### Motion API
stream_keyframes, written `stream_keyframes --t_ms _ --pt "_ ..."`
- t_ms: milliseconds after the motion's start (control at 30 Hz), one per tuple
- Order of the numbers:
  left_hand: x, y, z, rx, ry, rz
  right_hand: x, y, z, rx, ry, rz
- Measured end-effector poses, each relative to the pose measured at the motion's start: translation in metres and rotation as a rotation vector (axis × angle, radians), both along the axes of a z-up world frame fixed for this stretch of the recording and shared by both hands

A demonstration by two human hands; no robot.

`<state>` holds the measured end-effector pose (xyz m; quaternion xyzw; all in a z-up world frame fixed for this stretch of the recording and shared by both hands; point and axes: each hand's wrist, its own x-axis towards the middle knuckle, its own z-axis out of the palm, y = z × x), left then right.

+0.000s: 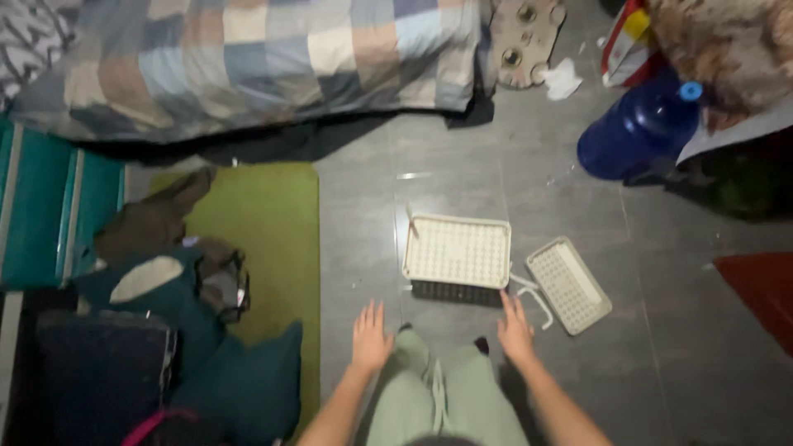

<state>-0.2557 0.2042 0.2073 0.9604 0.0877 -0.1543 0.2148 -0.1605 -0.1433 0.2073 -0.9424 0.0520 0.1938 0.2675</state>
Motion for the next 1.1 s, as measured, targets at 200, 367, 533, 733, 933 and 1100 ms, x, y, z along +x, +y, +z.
stream_keyframes --t_ms 200,367,533,733,933,1100 --pt "0.0 0.01 0.004 -0.192 0.207 0.139 -0.027 -0.031 -0.009 0.128 0.013 -0.004" --pt "-0.019 0.012 -0.007 -0.351 0.267 0.099 -0.047 -0.058 -0.03 0.058 0.003 0.021" --pt "-0.038 0.017 -0.029 -0.427 0.583 0.308 -0.06 -0.073 -0.038 0.066 0.103 -0.122" --pt "-0.021 0.034 -0.05 -0.539 0.39 0.304 -0.047 -0.067 -0.022 0.083 0.004 -0.083" --pt "0.014 0.036 -0.041 -0.188 0.414 0.111 -0.024 -0.042 -0.005 0.091 -0.02 -0.004" --pt "0.048 0.021 -0.046 -0.046 0.367 0.049 0.004 -0.017 -0.019 0.261 -0.12 0.134"
